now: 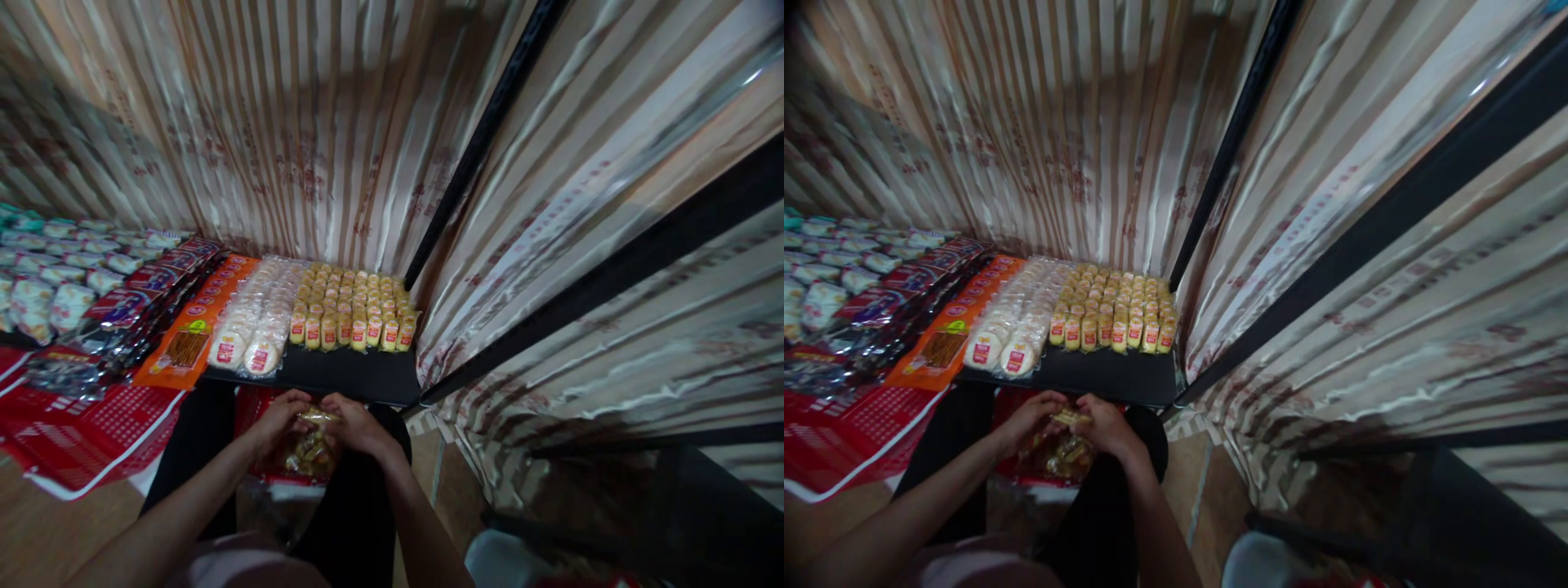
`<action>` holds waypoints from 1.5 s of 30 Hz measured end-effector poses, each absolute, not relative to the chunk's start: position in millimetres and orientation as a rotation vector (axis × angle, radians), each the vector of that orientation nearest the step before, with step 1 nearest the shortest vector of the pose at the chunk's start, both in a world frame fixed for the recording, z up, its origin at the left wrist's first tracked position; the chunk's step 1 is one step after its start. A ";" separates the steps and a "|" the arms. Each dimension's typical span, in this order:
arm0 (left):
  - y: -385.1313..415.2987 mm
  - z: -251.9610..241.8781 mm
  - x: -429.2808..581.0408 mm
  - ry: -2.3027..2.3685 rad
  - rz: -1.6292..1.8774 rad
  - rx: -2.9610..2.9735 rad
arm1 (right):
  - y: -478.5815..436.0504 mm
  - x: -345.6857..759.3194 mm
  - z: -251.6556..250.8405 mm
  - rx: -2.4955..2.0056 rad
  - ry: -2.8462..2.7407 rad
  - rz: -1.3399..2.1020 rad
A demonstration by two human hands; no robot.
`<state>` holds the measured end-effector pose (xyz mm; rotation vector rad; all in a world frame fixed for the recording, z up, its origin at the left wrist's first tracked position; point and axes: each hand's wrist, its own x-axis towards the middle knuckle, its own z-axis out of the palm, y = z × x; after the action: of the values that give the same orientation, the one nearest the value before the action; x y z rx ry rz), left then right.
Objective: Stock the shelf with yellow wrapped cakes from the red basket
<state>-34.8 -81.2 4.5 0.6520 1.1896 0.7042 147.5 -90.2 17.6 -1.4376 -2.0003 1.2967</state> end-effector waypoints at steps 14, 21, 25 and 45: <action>-79.2 39.1 -1.0 0.938 0.915 0.636 | -81.7 177.5 11.3 -1.279 -1.210 1.269; -77.6 36.6 11.8 0.933 0.878 0.737 | -82.7 181.4 11.9 -1.199 -0.956 1.358; -75.7 36.7 17.5 0.960 0.807 0.811 | -78.9 187.6 14.1 -1.264 -0.961 1.295; -53.2 25.8 63.1 1.052 0.774 0.961 | -57.5 193.7 4.9 -1.346 -0.835 1.063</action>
<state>63.1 -53.2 25.8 0.9606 1.0523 0.7738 193.7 -57.5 4.9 -1.3464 -0.8348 1.0629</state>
